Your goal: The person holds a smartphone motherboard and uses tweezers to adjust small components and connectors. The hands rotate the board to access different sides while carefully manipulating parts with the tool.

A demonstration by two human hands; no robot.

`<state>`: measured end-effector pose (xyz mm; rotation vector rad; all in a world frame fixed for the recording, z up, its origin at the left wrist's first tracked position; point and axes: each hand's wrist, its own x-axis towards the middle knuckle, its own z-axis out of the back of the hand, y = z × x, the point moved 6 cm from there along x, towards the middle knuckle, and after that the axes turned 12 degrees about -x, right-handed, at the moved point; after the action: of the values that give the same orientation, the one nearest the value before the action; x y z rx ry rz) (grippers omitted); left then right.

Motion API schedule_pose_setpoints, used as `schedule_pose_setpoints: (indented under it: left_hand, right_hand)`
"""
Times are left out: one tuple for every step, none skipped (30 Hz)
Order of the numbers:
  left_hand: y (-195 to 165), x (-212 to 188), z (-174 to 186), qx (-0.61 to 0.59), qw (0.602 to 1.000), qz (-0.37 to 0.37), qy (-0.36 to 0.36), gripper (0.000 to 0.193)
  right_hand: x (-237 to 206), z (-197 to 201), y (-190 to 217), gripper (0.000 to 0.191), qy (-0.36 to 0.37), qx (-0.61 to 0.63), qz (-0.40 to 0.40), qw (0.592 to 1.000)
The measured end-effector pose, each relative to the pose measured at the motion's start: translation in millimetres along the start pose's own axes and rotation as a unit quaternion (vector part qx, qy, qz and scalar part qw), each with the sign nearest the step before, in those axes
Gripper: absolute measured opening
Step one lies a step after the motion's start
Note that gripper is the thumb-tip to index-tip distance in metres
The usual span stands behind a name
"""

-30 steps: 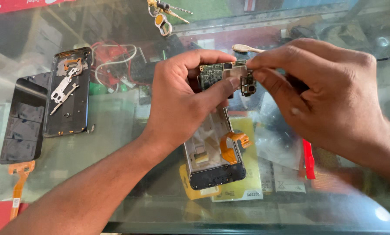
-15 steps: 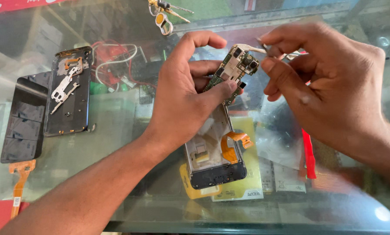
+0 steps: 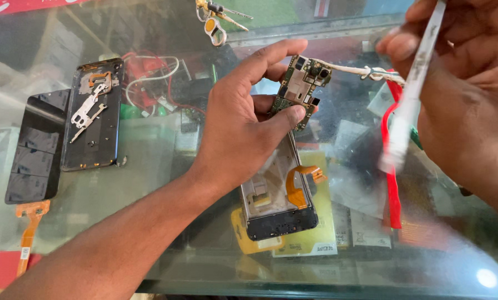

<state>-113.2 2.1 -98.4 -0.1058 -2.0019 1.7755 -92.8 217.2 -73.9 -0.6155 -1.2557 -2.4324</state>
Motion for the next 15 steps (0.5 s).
schedule_pose_setpoints:
  left_hand:
    - [-1, 0, -1, -0.004, 1.0, -0.002, 0.006, 0.065]
    - [-2, 0, -1, -0.008, 1.0, -0.004, 0.012, 0.064]
    - [-3, 1, -3, -0.001, 1.0, -0.007, 0.016, 0.063]
    - [-5, 1, -4, 0.007, 1.0, -0.01, 0.021, 0.062]
    - [-6, 2, -4, 0.015, 1.0, -0.013, 0.024, 0.061]
    - [-4, 2, -3, 0.015, 1.0, 0.017, 0.012, 0.06]
    - [-2, 1, -2, 0.016, 0.999, 0.047, -0.001, 0.059]
    - [0, 0, 0, 0.017, 0.997, 0.077, -0.013, 0.058]
    - [-1, 0, -3, 0.008, 0.998, 0.067, 0.0, 0.059]
    - [-2, 0, -6, -0.001, 0.998, 0.056, 0.014, 0.061]
    - [-3, 0, -8, -0.01, 0.999, 0.046, 0.027, 0.062]
    - [-3, -1, -10, -0.008, 0.999, 0.04, 0.035, 0.063]
    - [-3, -1, -11, -0.006, 0.998, 0.034, 0.044, 0.065]
    - [-3, -1, -13, -0.003, 0.998, 0.027, 0.052, 0.066]
    - [-2, -1, -12, 0.003, 0.998, 0.033, 0.053, 0.067]
  right_hand:
    - [0, -2, -2, 0.017, -0.001, 0.087, 0.012, 0.996]
    - [-1, -4, -4, 0.017, 0.006, 0.133, 0.006, 0.991]
    - [-1, -6, -5, 0.02, 0.012, 0.179, 0.0, 0.984]
    - [-2, -8, -5, 0.024, 0.026, 0.182, -0.023, 0.983]
    - [-1, -12, -4, 0.024, 0.035, 0.179, -0.036, 0.983]
    - [-1, -13, -2, 0.023, 0.044, 0.175, -0.049, 0.982]
    - [0, -17, 1, 0.021, 0.046, 0.164, -0.054, 0.984]
    - [1, -19, 4, 0.023, 0.047, 0.152, -0.058, 0.986]
    - [3, -18, 11, 0.022, 0.058, 0.116, -0.033, 0.991]
    - [4, -17, 17, 0.021, 0.068, 0.08, -0.008, 0.994]
    - [5, -17, 22, 0.021, 0.078, 0.044, 0.018, 0.996]
    - [5, -18, 24, 0.021, 0.089, 0.063, 0.015, 0.994]
    - [5, -19, 25, 0.021, 0.099, 0.082, 0.012, 0.992]
    - [4, -21, 25, 0.021, 0.109, 0.101, 0.009, 0.989]
    - [3, -23, 23, 0.018, 0.112, 0.097, 0.0, 0.989]
